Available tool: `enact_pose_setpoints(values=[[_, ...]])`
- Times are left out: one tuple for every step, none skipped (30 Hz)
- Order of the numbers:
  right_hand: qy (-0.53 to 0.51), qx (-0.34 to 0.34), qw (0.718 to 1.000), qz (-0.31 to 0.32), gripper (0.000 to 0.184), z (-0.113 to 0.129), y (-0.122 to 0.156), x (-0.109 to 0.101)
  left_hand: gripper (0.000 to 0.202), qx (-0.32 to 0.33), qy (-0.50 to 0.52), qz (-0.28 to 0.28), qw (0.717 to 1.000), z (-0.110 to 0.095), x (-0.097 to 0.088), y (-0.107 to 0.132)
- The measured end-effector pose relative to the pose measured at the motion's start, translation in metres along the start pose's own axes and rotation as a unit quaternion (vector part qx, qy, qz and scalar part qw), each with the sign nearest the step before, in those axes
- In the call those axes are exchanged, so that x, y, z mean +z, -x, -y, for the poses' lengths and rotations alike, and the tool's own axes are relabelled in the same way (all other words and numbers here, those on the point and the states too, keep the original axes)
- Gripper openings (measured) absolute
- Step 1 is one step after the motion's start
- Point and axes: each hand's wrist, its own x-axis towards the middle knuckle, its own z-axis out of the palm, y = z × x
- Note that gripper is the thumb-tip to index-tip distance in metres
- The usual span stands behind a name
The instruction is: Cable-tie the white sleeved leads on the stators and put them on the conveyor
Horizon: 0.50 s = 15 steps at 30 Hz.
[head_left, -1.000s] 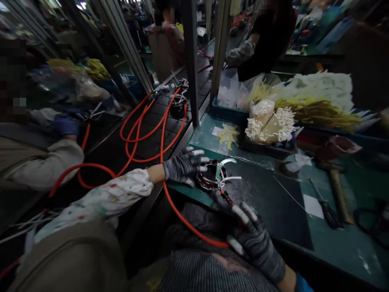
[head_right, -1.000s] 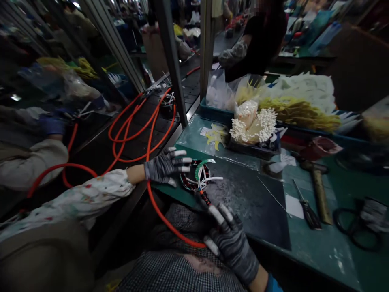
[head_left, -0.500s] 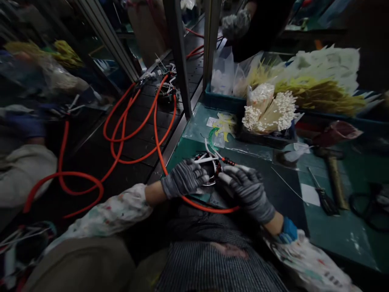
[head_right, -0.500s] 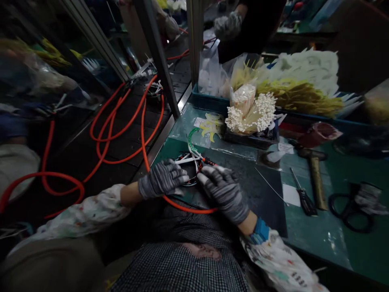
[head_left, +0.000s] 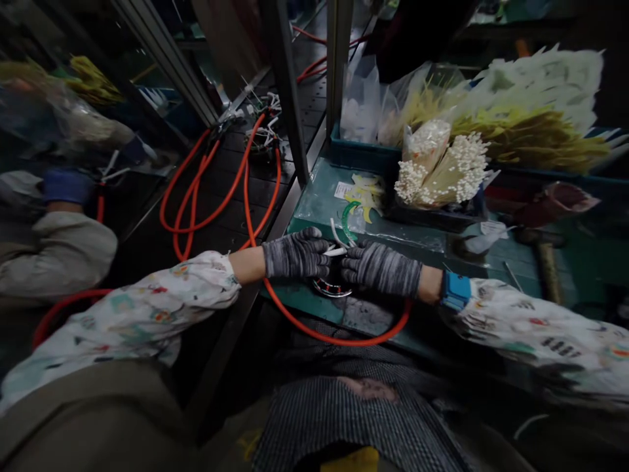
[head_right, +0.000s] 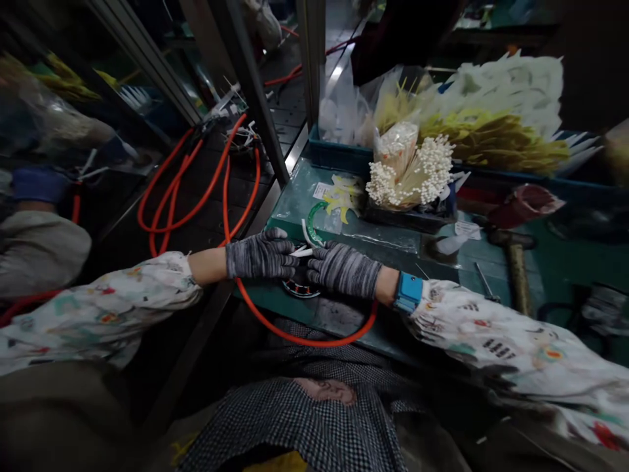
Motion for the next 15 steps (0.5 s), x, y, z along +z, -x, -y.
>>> enact_pose_setpoints(values=[[0.011, -0.013, 1.000, 0.000, 0.021, 0.001, 0.007, 0.000, 0.027, -0.026, 0.016, 0.025, 0.999, -0.001, -0.001, 0.004], [0.024, -0.023, 0.999, -0.011, 0.022, 0.002, 0.015, 0.001, 0.028, -0.054, 0.040, 0.051, 0.996, -0.002, -0.002, 0.006], [0.033, -0.026, 0.999, -0.033, 0.022, 0.002, 0.023, 0.002, 0.028, -0.082, 0.068, 0.070, 0.992, -0.003, -0.003, 0.008], [0.038, -0.020, 0.997, -0.064, 0.021, 0.003, 0.032, 0.004, 0.027, -0.105, 0.095, 0.080, 0.987, -0.004, -0.004, 0.008], [0.043, -0.016, 0.995, -0.093, 0.021, 0.004, 0.040, 0.007, 0.022, -0.117, 0.117, 0.083, 0.983, -0.004, -0.005, 0.007], [0.046, -0.011, 0.992, -0.119, 0.023, 0.006, 0.047, 0.010, 0.016, -0.120, 0.134, 0.082, 0.980, -0.003, -0.007, 0.005], [0.044, -0.001, 0.990, -0.136, 0.026, 0.010, 0.053, 0.013, 0.012, -0.123, 0.151, 0.074, 0.978, -0.002, -0.009, 0.001], [0.037, 0.021, 0.988, -0.148, 0.028, 0.015, 0.058, 0.014, 0.014, -0.138, 0.167, 0.057, 0.975, -0.001, -0.010, -0.004], [0.025, 0.054, 0.985, -0.161, 0.028, 0.021, 0.061, 0.014, 0.020, -0.171, 0.181, 0.031, 0.968, 0.001, -0.012, -0.010], [0.009, 0.095, 0.978, -0.185, 0.028, 0.028, 0.064, 0.013, 0.028, -0.220, 0.193, -0.005, 0.956, 0.003, -0.013, -0.016], [-0.008, 0.144, 0.965, -0.219, 0.028, 0.036, 0.065, 0.009, 0.037, -0.277, 0.200, -0.045, 0.939, 0.005, -0.013, -0.023], [-0.025, 0.196, 0.946, -0.257, 0.029, 0.043, 0.066, 0.004, 0.043, -0.328, 0.202, -0.081, 0.919, 0.006, -0.013, -0.031], [-0.037, 0.244, 0.924, -0.293, 0.030, 0.050, 0.067, -0.002, 0.046, -0.363, 0.202, -0.107, 0.903, 0.007, -0.013, -0.039], [-0.048, 0.286, 0.900, -0.326, 0.031, 0.057, 0.067, -0.008, 0.044, -0.379, 0.205, -0.123, 0.894, 0.007, -0.012, -0.047], [-0.061, 0.324, 0.876, -0.351, 0.031, 0.062, 0.066, -0.014, 0.038, -0.383, 0.212, -0.132, 0.890, 0.005, -0.011, -0.056]])
